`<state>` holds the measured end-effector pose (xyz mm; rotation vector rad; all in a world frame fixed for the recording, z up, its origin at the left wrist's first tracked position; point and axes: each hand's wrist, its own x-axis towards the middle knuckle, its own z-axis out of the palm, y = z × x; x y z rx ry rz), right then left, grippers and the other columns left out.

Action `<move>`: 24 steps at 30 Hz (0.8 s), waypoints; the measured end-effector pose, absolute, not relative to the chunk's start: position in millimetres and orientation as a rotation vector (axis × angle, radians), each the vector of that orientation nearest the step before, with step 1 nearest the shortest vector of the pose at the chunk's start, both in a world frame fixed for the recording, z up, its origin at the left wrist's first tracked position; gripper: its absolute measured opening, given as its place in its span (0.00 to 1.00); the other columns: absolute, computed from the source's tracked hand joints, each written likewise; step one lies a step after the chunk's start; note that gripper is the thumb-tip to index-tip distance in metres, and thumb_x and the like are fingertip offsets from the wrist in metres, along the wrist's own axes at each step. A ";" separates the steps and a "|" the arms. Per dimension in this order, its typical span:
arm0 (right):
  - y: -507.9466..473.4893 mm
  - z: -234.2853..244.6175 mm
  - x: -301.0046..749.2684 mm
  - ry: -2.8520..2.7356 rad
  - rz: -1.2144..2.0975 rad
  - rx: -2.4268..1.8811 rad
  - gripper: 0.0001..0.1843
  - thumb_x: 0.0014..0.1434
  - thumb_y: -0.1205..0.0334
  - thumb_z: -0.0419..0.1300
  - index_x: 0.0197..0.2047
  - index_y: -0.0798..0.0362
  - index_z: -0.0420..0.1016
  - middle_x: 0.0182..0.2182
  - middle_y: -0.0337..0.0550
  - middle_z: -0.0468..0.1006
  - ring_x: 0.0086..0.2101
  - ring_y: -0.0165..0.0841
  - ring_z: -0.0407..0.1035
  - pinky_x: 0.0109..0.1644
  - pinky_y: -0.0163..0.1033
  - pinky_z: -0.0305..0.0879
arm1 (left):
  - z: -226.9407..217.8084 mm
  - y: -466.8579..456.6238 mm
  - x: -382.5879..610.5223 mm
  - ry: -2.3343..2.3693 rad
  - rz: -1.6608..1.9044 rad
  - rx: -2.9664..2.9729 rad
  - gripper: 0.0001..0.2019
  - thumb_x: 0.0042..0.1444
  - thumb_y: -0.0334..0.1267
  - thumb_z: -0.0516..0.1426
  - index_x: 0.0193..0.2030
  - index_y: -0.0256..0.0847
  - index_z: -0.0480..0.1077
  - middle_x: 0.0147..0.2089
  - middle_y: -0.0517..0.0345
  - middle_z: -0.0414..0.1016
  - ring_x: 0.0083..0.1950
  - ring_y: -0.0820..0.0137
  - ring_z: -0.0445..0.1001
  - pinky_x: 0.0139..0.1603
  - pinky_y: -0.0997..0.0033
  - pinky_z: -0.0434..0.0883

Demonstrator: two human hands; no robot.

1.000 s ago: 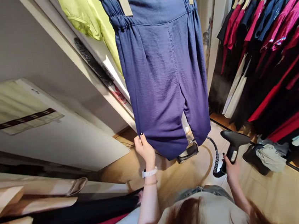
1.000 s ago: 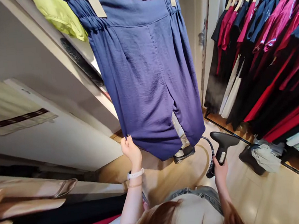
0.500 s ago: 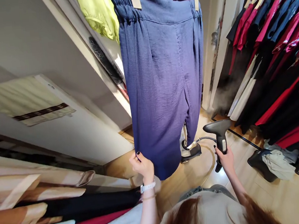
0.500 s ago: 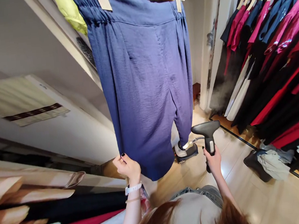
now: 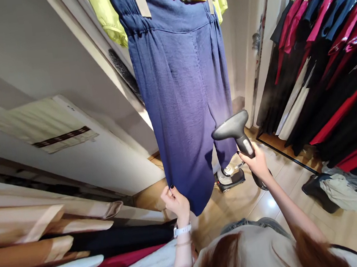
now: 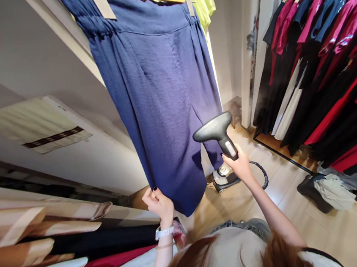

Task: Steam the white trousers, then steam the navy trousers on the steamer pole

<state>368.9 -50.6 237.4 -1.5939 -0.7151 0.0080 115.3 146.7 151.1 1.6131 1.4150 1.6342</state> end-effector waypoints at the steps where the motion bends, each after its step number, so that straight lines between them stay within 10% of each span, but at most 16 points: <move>1: -47.4 243.3 370.9 -0.739 0.002 -1.608 0.26 0.52 0.47 0.67 0.49 0.54 0.74 0.36 0.41 0.79 0.35 0.35 0.70 0.41 0.40 0.68 | 150.0 145.4 116.5 1.414 1.618 1.613 0.14 0.62 0.50 0.54 0.46 0.42 0.66 0.28 0.60 0.70 0.29 0.68 0.70 0.34 0.70 0.62; 10: -33.7 291.2 375.5 -0.797 -0.109 -1.608 0.26 0.51 0.47 0.67 0.49 0.53 0.75 0.33 0.39 0.79 0.32 0.35 0.70 0.39 0.39 0.66 | 183.7 155.8 125.6 1.243 1.617 1.669 0.13 0.59 0.50 0.55 0.45 0.45 0.66 0.35 0.54 0.75 0.35 0.62 0.77 0.40 0.62 0.70; 17: -57.1 246.2 392.7 -0.353 -0.125 -1.645 0.30 0.51 0.40 0.66 0.49 0.52 0.75 0.32 0.41 0.79 0.31 0.39 0.72 0.38 0.41 0.66 | 488.3 137.7 160.7 0.497 2.518 2.124 0.19 0.58 0.43 0.58 0.57 0.48 0.70 0.57 0.55 0.71 0.65 0.51 0.67 0.70 0.42 0.59; 24: -101.2 215.8 402.1 -0.120 -0.131 -1.631 0.31 0.49 0.37 0.65 0.48 0.52 0.73 0.26 0.36 0.76 0.26 0.38 0.71 0.35 0.41 0.66 | 652.2 115.6 278.1 0.708 1.659 2.968 0.25 0.68 0.44 0.53 0.54 0.16 0.71 0.55 0.32 0.74 0.67 0.50 0.65 0.71 0.32 0.47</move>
